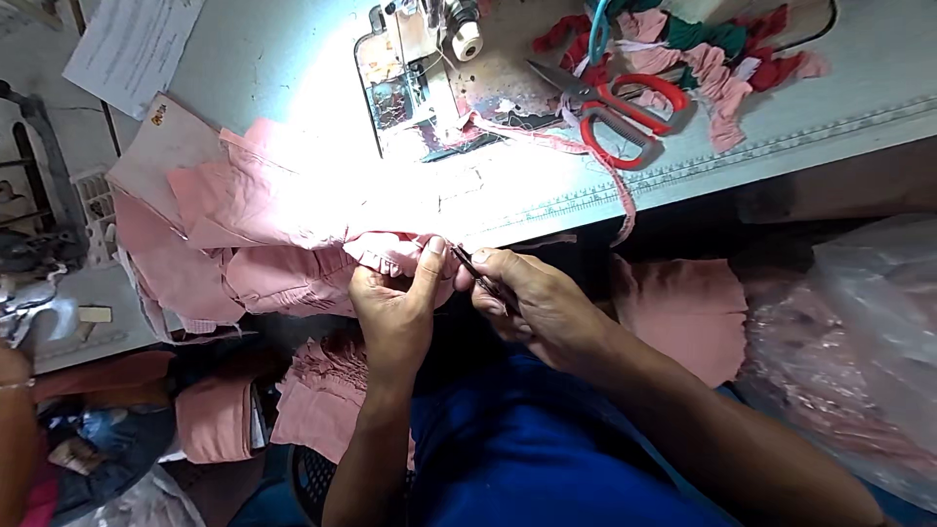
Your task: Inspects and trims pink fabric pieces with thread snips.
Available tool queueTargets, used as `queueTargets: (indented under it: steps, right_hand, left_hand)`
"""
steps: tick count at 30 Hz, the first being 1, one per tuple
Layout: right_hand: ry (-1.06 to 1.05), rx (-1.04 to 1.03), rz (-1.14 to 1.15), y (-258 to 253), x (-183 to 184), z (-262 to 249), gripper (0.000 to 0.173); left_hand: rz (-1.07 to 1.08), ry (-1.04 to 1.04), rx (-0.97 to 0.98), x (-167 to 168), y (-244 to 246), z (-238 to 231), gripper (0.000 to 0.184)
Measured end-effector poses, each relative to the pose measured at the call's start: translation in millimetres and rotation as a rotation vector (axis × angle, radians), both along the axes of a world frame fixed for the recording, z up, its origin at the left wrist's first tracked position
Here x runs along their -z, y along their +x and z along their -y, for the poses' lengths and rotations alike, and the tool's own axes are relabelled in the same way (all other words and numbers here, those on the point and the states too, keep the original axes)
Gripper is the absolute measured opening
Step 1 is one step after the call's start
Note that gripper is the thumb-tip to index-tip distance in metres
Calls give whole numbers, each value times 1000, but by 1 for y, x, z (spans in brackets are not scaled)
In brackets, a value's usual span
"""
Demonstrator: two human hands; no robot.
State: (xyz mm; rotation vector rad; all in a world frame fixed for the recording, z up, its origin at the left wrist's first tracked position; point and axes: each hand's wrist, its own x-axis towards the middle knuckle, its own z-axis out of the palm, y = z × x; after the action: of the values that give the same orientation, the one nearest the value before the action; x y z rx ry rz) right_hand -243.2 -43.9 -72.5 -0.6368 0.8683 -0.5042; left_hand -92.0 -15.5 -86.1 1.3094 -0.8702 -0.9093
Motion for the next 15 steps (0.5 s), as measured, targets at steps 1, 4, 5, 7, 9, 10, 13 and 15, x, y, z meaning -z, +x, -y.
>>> queueTargets:
  steps: [1, 4, 5, 7, 9, 10, 13, 15]
  right_hand:
    - [5, -1, -5, 1, 0, 0, 37]
    - [17, 11, -22, 3, 0, 2, 37]
    - [17, 15, -22, 4, 0, 3, 37]
    - [12, 19, -20, 5, 2, 3, 37]
    - [8, 19, -13, 5, 3, 3, 36]
    - [6, 13, -5, 5, 4, 3, 35]
    - [23, 2, 9, 4, 3, 2, 36]
    - [35, -2, 4, 3, 3, 2, 36]
  left_hand:
    - [5, 2, 1, 0, 0, 0, 16]
    - [13, 20, 1, 0, 0, -1, 17]
    - [14, 24, 0, 0, 1, -1, 16]
    - [18, 23, 0, 0, 1, -1, 16]
    - [9, 17, 6, 1, 2, -1, 15]
    - [4, 12, 11, 2, 2, -1, 14]
    - [-5, -6, 6, 3, 2, -2, 14]
    - [-4, -17, -1, 4, 1, -1, 14]
